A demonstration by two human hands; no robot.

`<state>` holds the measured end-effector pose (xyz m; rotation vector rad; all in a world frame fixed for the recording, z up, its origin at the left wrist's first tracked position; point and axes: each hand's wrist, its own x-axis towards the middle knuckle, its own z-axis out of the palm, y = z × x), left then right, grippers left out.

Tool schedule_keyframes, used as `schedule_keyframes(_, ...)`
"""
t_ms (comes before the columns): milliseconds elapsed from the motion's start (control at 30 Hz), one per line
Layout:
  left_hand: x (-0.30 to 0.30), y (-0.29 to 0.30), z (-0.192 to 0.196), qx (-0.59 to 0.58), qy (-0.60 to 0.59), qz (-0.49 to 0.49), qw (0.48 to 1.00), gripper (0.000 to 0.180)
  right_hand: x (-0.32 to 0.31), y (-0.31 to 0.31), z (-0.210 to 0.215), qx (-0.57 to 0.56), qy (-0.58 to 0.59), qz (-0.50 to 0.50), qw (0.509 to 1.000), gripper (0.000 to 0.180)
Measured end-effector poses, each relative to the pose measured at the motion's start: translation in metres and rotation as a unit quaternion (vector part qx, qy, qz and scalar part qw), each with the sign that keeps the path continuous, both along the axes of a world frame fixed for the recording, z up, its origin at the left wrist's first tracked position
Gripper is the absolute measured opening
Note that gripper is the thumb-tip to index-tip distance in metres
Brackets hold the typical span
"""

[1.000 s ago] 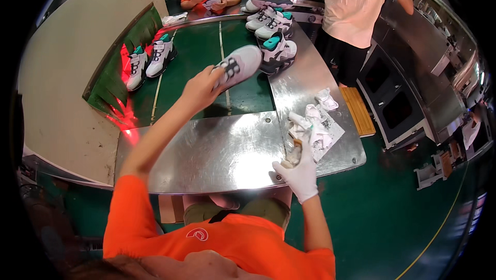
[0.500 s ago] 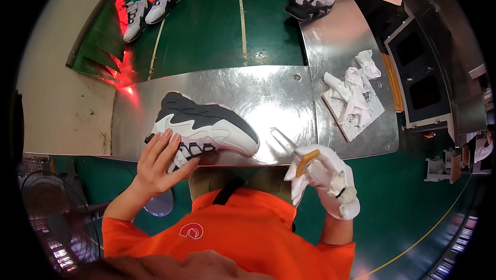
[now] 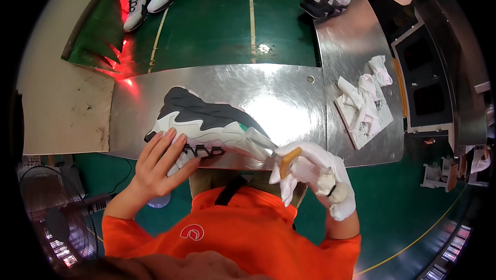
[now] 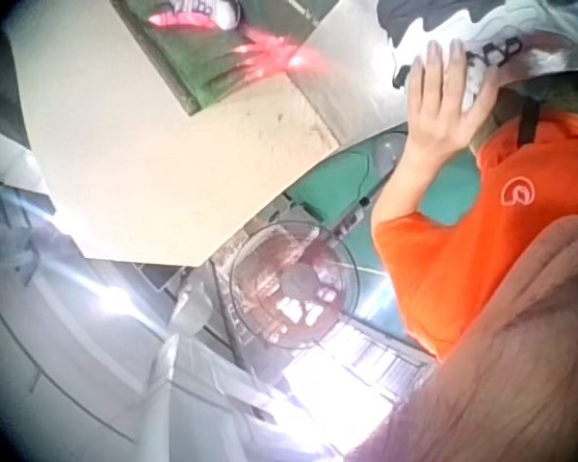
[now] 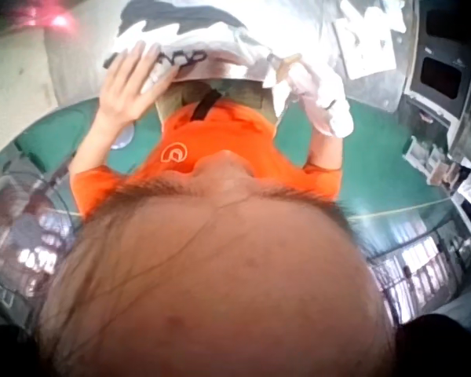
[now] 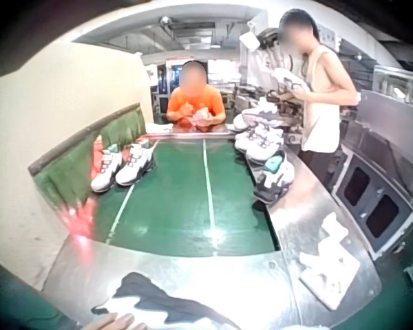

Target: The person uses a syringe to apply a clear liquid adhesive to the seams of a white and grey sneaker. They hold the shoe with one hand and carefully trace the glue along the edges of the sole and upper. After treating one shoe, they place it on a green conveyor belt and pick up another shoe to repeat the process.

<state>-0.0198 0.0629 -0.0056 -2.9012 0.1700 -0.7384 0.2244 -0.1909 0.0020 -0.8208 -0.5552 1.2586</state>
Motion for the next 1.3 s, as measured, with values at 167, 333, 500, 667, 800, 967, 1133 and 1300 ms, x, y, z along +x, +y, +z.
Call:
schedule_keyframes(167, 0.001, 0.005, 0.000, -0.018, 0.009, -0.011, 1.000, 0.024, 0.008, -0.001, 0.011, -0.026, 0.001, -0.007, 1.000, 0.117)
schedule_keyframes(333, 0.009, 0.017, 0.002, -0.095, -0.013, -0.044, 0.994, 0.026, 0.011, -0.013, 0.015, -0.057, -0.008, -0.033, 0.998, 0.118)
schedule_keyframes(500, 0.014, 0.009, 0.006, -0.093, -0.020, -0.051, 0.994, 0.040, 0.023, -0.023, -0.008, 0.003, 0.029, -0.024, 0.999, 0.117)
schedule_keyframes(667, 0.010, -0.013, 0.004, -0.069, -0.022, 0.001, 0.997, 0.050, 0.028, -0.027, -0.035, 0.091, 0.080, -0.032, 0.992, 0.114)
schedule_keyframes(800, 0.006, -0.033, 0.001, -0.058, -0.026, 0.045, 0.997, 0.047, 0.026, -0.028, -0.053, 0.125, 0.108, -0.041, 0.985, 0.115)
schedule_keyframes(967, 0.007, -0.043, -0.002, -0.037, -0.040, 0.076, 0.996, 0.031, 0.019, -0.038, -0.071, 0.123, 0.139, -0.063, 0.981, 0.116)
schedule_keyframes(1133, 0.012, -0.048, -0.001, -0.037, -0.049, 0.082, 0.995, 0.033, 0.009, -0.042, -0.079, 0.112, 0.153, -0.071, 0.979, 0.116)
schedule_keyframes(1300, 0.011, -0.048, -0.002, -0.043, -0.052, 0.082, 0.994, 0.034, 0.001, -0.046, -0.080, 0.088, 0.157, -0.078, 0.981, 0.116)
